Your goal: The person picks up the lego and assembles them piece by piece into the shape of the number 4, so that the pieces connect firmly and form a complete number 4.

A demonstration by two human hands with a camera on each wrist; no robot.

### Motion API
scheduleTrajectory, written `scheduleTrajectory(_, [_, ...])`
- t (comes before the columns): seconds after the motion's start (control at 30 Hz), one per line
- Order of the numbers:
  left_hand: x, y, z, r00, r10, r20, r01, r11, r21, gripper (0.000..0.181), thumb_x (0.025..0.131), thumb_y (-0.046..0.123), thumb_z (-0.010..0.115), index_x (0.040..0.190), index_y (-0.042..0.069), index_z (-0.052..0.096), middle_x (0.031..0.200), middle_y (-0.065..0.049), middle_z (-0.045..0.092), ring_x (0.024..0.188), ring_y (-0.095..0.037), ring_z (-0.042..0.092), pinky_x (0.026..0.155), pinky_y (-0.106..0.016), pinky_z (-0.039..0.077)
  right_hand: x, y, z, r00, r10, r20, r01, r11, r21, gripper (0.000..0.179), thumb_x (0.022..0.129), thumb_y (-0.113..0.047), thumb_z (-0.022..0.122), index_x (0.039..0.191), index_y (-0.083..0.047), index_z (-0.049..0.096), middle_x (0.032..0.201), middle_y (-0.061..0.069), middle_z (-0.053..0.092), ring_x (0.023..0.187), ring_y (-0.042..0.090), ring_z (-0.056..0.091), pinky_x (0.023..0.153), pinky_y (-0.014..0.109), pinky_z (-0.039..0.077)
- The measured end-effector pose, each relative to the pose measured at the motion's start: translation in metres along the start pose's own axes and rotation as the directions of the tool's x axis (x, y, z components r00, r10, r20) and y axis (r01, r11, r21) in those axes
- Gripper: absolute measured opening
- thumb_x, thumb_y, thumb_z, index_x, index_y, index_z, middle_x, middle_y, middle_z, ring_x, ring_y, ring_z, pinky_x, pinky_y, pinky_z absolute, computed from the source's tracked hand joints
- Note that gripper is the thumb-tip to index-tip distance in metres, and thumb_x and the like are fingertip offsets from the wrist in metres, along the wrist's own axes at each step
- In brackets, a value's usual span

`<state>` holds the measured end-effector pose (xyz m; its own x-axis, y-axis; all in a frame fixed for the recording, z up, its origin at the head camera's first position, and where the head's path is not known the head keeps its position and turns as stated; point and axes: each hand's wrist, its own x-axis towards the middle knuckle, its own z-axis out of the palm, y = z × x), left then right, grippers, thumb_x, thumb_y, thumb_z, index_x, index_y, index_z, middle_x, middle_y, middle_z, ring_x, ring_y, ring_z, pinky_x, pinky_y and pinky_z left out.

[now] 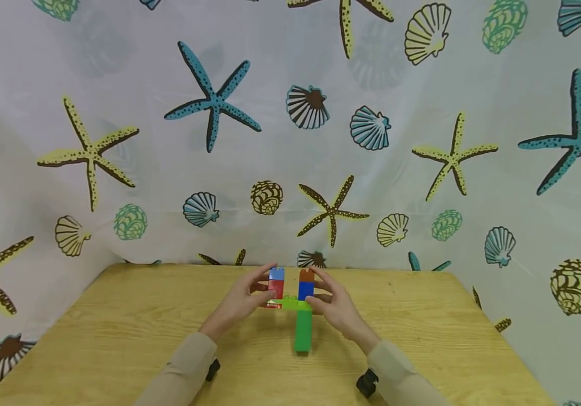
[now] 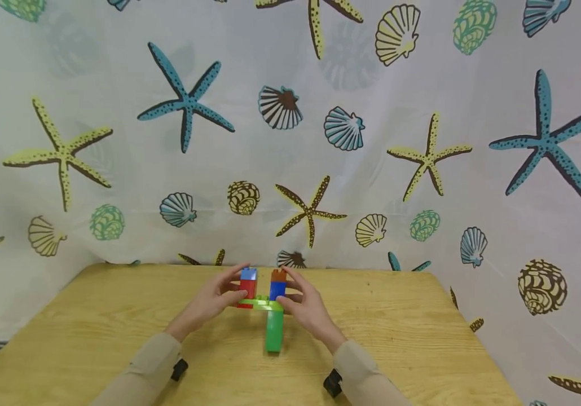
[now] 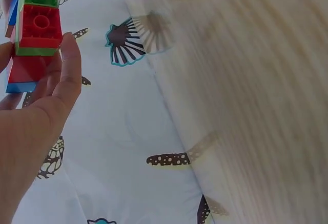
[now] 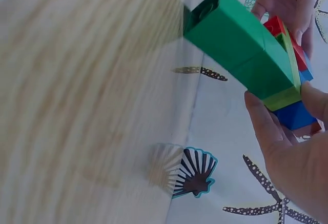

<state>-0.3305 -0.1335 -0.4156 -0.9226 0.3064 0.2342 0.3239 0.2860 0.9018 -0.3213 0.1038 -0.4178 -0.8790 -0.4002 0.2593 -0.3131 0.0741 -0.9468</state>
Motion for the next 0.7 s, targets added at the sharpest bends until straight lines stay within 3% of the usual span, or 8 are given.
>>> scheduleTrajectory(0.2, [0.013, -0.026, 0.001, 0.996, -0.082, 0.041, 0.085, 0.994, -0.076, 0.058, 0.086, 0.018, 0.062, 0.137, 0.032, 0.037, 0.132, -0.009, 0.043, 0.106, -0.029, 0.053, 0.073, -0.038, 0.051, 0.010, 0.017, -0.008, 0.996, 0.081, 0.020, -0.081, 0.997, 0.015, 0.064, 0.088, -0.004, 0.057, 0.141, -0.027, 0.029, 0.133, 0.023, 0.038, 0.106, 0.033, 0.054, 0.077, 0.053, 0.046])
scheduleTrajectory(0.43, [0.017, -0.038, 0.003, 0.979, -0.185, 0.081, 0.196, 0.966, -0.170, 0.059, 0.087, 0.014, 0.061, 0.139, 0.026, 0.035, 0.128, -0.018, 0.043, 0.101, -0.030, 0.056, 0.073, -0.045, 0.050, 0.022, 0.037, -0.014, 0.985, 0.164, 0.053, -0.164, 0.987, -0.008, 0.062, 0.088, -0.012, 0.059, 0.140, -0.030, 0.032, 0.132, 0.020, 0.042, 0.106, 0.028, 0.055, 0.079, 0.050, 0.046])
scheduleTrajectory(0.7, [0.020, -0.045, 0.004, 0.949, -0.306, 0.079, 0.314, 0.941, -0.127, 0.057, 0.088, 0.013, 0.060, 0.139, 0.011, 0.035, 0.127, -0.023, 0.044, 0.098, -0.030, 0.057, 0.073, -0.045, 0.050, 0.027, 0.049, -0.015, 0.956, 0.283, 0.082, -0.281, 0.959, -0.029, 0.062, 0.086, -0.018, 0.063, 0.141, -0.019, 0.033, 0.128, 0.022, 0.046, 0.102, 0.027, 0.057, 0.076, 0.045, 0.049])
